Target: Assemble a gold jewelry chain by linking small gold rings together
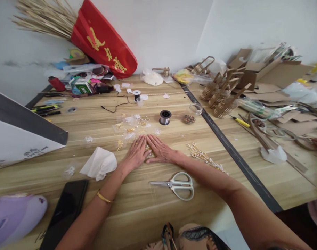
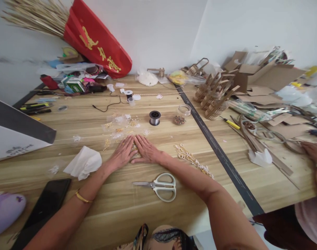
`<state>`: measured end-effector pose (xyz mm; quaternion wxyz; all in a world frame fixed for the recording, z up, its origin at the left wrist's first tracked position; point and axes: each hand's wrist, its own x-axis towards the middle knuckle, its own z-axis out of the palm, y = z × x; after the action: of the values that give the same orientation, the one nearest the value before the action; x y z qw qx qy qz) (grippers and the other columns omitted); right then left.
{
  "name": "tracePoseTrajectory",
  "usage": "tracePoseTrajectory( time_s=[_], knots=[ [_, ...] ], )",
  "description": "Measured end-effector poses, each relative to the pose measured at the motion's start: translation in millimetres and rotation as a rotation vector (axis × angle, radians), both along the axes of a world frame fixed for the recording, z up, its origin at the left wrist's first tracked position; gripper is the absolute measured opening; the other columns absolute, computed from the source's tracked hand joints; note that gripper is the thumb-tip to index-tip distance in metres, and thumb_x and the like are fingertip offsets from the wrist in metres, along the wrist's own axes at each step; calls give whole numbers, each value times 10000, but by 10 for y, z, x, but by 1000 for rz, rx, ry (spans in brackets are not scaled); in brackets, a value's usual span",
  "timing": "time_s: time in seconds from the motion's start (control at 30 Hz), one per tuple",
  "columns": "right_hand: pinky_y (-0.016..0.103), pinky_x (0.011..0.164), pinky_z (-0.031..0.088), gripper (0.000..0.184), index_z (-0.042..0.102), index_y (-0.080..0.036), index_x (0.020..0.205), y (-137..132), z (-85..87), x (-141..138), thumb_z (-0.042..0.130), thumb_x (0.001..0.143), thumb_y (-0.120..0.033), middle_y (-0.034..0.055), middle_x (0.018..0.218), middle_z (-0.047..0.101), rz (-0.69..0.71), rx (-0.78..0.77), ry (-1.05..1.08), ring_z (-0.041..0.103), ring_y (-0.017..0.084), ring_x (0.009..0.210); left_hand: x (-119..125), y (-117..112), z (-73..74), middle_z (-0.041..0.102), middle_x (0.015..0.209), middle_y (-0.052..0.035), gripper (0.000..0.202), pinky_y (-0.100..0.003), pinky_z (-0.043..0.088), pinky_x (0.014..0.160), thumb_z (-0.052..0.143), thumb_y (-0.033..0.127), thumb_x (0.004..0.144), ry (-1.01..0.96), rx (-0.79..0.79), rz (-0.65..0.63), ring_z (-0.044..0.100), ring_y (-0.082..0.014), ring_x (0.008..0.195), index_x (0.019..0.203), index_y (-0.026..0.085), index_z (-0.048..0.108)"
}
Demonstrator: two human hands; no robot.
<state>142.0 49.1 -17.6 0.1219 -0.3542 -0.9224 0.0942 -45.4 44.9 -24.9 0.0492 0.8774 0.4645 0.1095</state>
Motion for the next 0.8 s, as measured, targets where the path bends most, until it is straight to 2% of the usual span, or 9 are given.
tracePoseTrajectory(
  time_s=[0.13, 0.23, 0.43, 0.53, 0.67, 0.8],
  knots=[
    [479, 1147, 162, 1114, 82, 41, 1444, 57, -11, -73, 360, 741, -776, 271, 1500, 137, 22, -33, 31, 83, 319, 1416, -74, 10, 66, 267, 1493, -186, 609, -416, 242, 1133, 220, 422, 951, -107, -72, 0, 217, -226, 1400, 1433, 50, 219],
    [436, 1151, 184, 1076, 42, 28, 1451, 8, 16, 2, 353, 775, -749, 261, 1507, 120, 44, -50, 50, 89, 290, 1420, -116, -42, 127, 282, 1493, -161, 574, -413, 250, 1133, 216, 403, 955, -162, -87, 6, 228, -211, 1397, 1439, 93, 220],
    [494, 1139, 171, 900, 16, -69, 1475, -338, 96, 347, 301, 863, -663, 204, 1529, 88, -27, -20, -9, 40, 288, 1424, -164, -303, 163, 221, 1517, -150, 610, -446, 231, 1133, 229, 434, 949, -90, -43, 47, 159, -238, 1414, 1464, 123, 130],
    [507, 1134, 157, 883, 66, -45, 1470, -497, 91, 429, 286, 871, -655, 219, 1520, 108, -59, 1, -55, 53, 301, 1422, -175, -463, 103, 198, 1521, -166, 652, -481, 205, 1129, 278, 473, 929, -13, 22, 61, 120, -276, 1419, 1459, 114, 156],
    [526, 1125, 147, 926, 156, 15, 1445, -524, 27, 325, 283, 851, -684, 258, 1501, 136, -99, 4, -92, 77, 329, 1415, -140, -587, 29, 156, 1523, -190, 654, -533, 186, 1112, 259, 451, 934, 59, 28, 93, 101, -295, 1419, 1465, 100, 112],
    [524, 1127, 137, 891, 200, 37, 1428, -395, -39, 86, 237, 875, -659, 263, 1497, 144, -117, 21, -86, 85, 324, 1415, -69, -545, 15, 159, 1521, -194, 637, -534, 182, 1114, 237, 427, 940, 88, -3, 136, 100, -296, 1419, 1462, 79, 128]
  ],
)
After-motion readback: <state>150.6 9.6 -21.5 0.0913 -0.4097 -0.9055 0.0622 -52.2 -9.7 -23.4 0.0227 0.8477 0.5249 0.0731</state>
